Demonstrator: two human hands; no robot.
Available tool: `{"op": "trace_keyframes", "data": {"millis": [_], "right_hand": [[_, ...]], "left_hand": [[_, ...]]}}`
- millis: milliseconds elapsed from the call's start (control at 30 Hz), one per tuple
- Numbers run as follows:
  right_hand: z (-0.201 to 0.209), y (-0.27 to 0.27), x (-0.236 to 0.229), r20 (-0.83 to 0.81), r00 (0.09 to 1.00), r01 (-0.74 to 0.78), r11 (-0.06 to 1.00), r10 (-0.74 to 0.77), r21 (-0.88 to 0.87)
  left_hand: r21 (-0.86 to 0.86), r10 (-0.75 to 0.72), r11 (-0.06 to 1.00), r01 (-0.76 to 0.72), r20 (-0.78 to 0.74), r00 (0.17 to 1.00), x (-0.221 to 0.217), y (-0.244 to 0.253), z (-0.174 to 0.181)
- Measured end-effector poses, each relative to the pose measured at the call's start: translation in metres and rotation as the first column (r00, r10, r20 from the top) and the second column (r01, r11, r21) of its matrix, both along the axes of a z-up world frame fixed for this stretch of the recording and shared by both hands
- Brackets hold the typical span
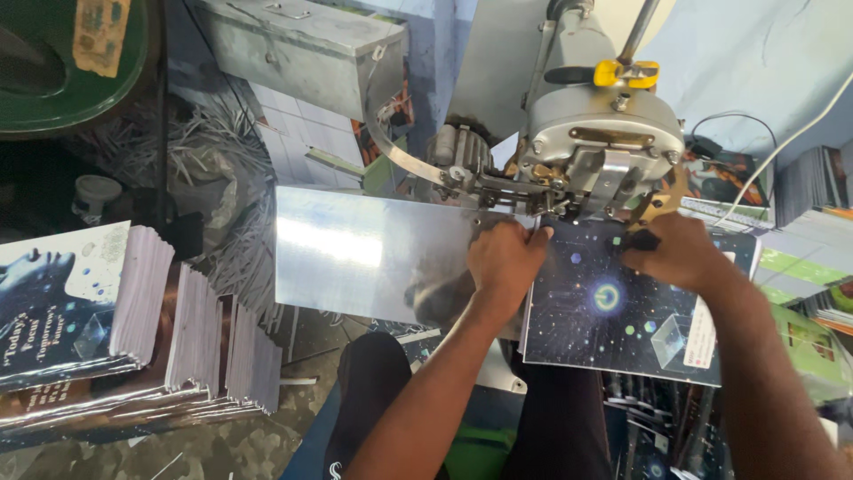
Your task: The person repeatedly picks up a book from a stack, places it into a binding machine, presses the handle to secure the cover, and then removes the book to place it on a finished pile. This cycle is repeated for multiple books.
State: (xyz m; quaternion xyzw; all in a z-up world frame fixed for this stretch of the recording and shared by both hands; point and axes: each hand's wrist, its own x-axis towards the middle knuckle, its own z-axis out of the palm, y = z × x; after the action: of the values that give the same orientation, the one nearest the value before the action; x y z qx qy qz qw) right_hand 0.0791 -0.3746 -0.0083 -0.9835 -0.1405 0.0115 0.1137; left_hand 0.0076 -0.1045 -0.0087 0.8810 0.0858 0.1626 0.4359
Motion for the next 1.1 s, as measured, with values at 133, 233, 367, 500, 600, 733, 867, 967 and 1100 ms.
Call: {"op": "trace_keyframes", "data": {"millis": [133,233,367,500,600,733,867,967,1100], "right_hand": [[0.007,-0.028,0.021,-0.119,0.991,-0.069,0.995,0.060,-0.068],[0.013,-0.037,0.018,-0.097,0.990,-0.110,0.993,0.106,-0.031],[0.026,-0.035,-0.005,-0.050,0.998,0.020,0.977,-0.031,-0.212],[0.042,-0.033,-0.042,0.167,0.986,0.030,0.977,0.005,-0.209],[0.054,-0.035,-0.071,0.322,0.947,0.065,0.969,0.015,-0.238],[0.068,-0.038,-0.108,0.394,0.917,0.194,0.929,-0.058,-0.314],[0.079,-0.047,-0.148,0.522,0.850,0.260,0.918,-0.071,-0.299],[0.085,-0.053,-0.179,0.617,0.786,0.235,0.939,-0.032,-0.251],[0.094,-0.060,-0.208,0.742,0.670,0.216,0.951,0.021,-0.223]], "left_hand": [[0.090,-0.049,0.994,0.054,-0.055,0.997,-0.006,-0.001,-0.005],[0.135,-0.057,0.989,0.057,0.002,0.998,-0.011,-0.008,-0.012],[0.225,-0.147,0.962,0.153,-0.043,0.988,-0.017,-0.018,-0.027],[-0.011,-0.475,0.875,0.483,-0.202,0.856,-0.025,-0.042,-0.039],[-0.164,-0.612,0.791,0.590,-0.180,0.770,-0.026,-0.070,-0.041],[-0.120,-0.644,0.761,0.637,-0.252,0.722,-0.019,-0.102,-0.033],[-0.423,-0.799,0.574,0.702,-0.100,0.593,-0.022,-0.131,-0.022],[-0.559,-0.835,0.427,0.711,0.059,0.548,-0.037,-0.154,-0.009],[-0.674,-0.825,0.300,0.675,0.172,0.538,-0.049,-0.182,0.013]]}}
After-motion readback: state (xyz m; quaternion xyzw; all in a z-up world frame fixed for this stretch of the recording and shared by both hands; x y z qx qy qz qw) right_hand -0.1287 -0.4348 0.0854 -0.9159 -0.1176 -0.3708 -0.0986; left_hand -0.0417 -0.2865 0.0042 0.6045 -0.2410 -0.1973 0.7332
